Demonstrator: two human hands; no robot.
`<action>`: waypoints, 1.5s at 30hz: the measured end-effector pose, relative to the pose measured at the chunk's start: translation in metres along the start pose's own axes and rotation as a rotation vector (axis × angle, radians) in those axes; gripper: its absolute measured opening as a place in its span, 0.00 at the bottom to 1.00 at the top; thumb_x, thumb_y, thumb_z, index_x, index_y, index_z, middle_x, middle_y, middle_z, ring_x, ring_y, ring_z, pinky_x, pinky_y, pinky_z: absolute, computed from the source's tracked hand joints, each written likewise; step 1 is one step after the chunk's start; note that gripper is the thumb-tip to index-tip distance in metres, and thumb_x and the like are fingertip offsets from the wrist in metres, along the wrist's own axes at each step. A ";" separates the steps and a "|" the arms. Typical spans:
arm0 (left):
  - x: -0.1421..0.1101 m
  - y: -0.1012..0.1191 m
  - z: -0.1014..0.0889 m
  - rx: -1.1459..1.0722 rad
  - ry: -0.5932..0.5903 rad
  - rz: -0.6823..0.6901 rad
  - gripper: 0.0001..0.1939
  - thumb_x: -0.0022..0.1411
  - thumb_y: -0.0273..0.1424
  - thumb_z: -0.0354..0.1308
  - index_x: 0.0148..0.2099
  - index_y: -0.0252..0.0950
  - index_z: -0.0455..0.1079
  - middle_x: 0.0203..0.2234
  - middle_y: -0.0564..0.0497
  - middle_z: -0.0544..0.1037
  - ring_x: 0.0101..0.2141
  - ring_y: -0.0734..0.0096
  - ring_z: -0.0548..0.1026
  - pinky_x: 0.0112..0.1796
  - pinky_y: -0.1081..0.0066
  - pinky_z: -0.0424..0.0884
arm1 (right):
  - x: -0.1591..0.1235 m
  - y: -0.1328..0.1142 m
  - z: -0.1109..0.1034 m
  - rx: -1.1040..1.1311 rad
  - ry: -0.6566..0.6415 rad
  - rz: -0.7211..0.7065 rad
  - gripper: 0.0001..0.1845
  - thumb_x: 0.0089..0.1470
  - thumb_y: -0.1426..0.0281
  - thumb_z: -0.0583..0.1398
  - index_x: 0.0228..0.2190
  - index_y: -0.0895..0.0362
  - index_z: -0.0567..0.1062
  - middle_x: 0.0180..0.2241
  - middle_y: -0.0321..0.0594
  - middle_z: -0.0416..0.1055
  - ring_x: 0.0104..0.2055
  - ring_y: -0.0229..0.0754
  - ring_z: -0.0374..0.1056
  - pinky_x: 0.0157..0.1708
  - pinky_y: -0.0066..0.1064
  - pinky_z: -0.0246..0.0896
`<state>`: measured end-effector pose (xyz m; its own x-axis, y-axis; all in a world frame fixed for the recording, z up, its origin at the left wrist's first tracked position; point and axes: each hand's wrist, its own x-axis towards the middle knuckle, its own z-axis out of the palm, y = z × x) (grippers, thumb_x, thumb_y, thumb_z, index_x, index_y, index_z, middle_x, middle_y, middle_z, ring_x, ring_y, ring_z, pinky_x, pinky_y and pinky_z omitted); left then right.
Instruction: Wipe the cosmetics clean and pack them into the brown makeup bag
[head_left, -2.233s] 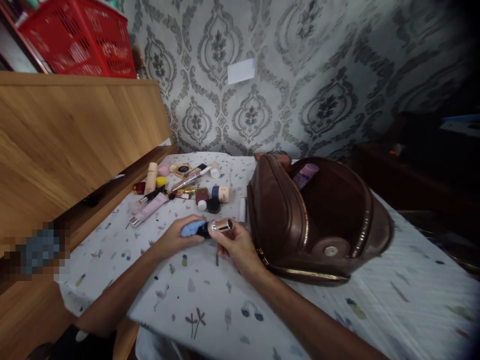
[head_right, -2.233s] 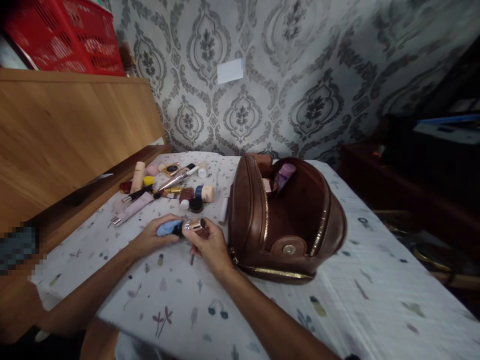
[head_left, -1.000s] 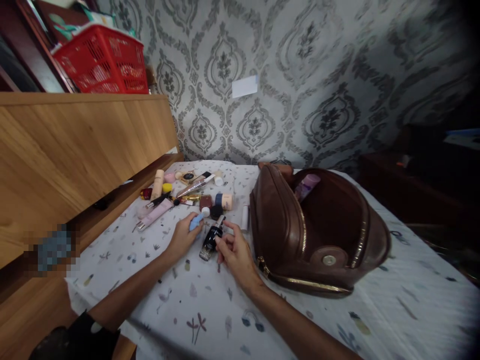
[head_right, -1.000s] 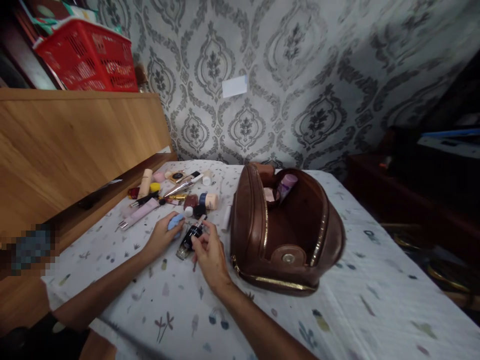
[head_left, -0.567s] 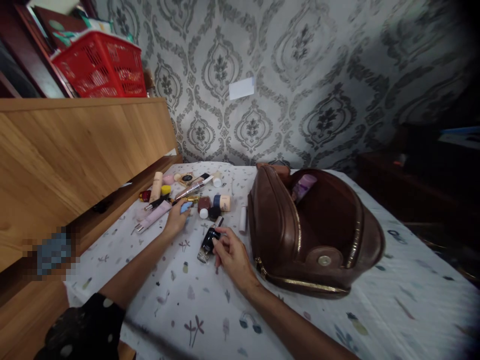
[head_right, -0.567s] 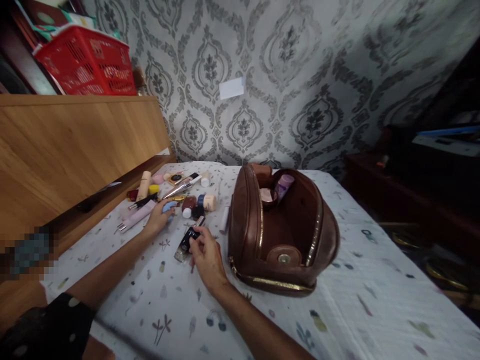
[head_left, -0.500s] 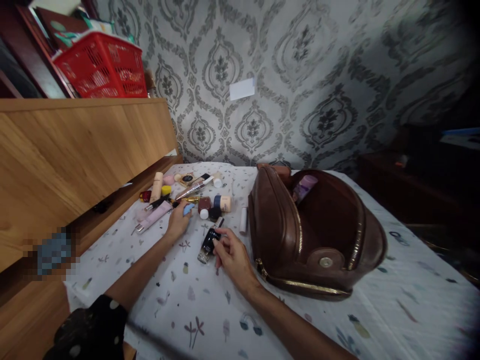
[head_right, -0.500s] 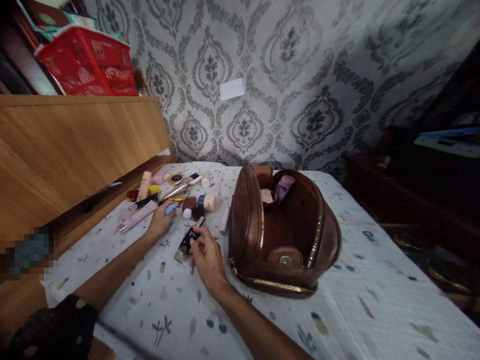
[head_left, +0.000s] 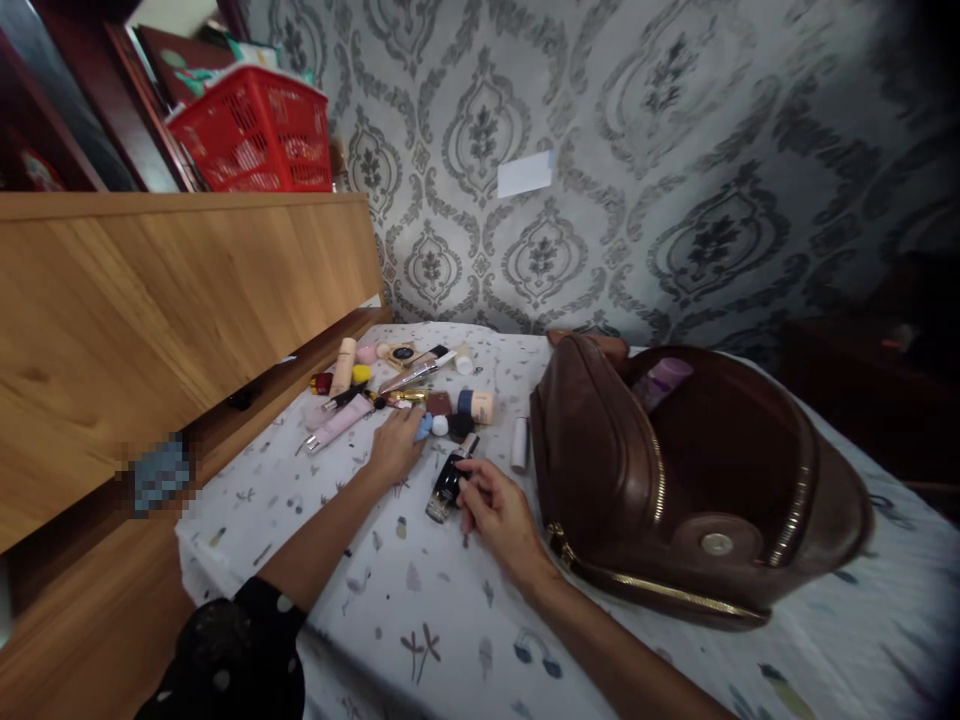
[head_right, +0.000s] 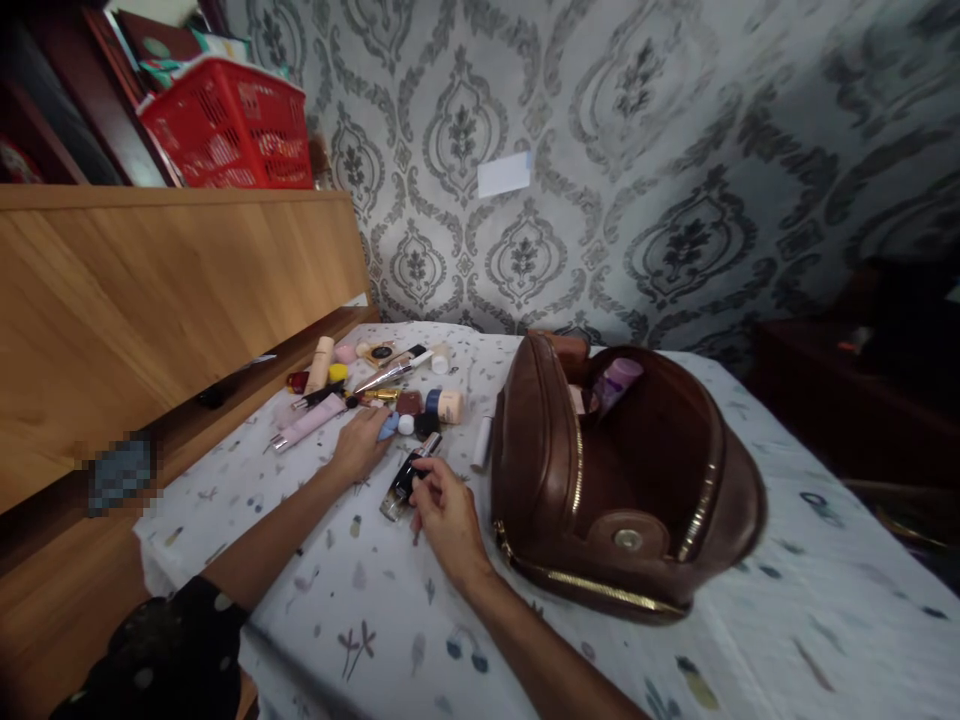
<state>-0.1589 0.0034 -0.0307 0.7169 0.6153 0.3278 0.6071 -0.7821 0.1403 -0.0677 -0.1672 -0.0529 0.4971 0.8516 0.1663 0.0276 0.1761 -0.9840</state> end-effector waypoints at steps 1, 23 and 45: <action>0.000 0.000 0.000 0.006 -0.002 0.001 0.12 0.65 0.28 0.54 0.51 0.40 0.67 0.47 0.46 0.75 0.50 0.60 0.71 0.48 0.64 0.69 | 0.000 0.000 0.000 -0.006 0.001 -0.005 0.19 0.50 0.57 0.59 0.38 0.58 0.71 0.22 0.30 0.65 0.15 0.34 0.62 0.13 0.25 0.56; 0.008 -0.027 0.002 -0.015 0.039 -0.042 0.14 0.65 0.26 0.54 0.52 0.38 0.68 0.50 0.45 0.75 0.50 0.57 0.72 0.48 0.63 0.70 | 0.000 0.000 -0.002 0.022 -0.026 0.012 0.19 0.51 0.56 0.61 0.39 0.58 0.72 0.23 0.31 0.66 0.16 0.33 0.60 0.13 0.24 0.54; 0.066 -0.088 -0.032 0.166 0.131 -0.129 0.19 0.62 0.24 0.51 0.55 0.36 0.68 0.52 0.39 0.73 0.55 0.49 0.66 0.53 0.55 0.65 | 0.000 0.004 -0.001 0.050 -0.015 0.039 0.25 0.50 0.49 0.63 0.38 0.58 0.72 0.22 0.32 0.64 0.15 0.33 0.59 0.12 0.25 0.57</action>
<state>-0.1759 0.1099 0.0091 0.5859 0.6822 0.4375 0.7464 -0.6645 0.0366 -0.0669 -0.1662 -0.0573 0.4835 0.8658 0.1289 -0.0357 0.1666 -0.9854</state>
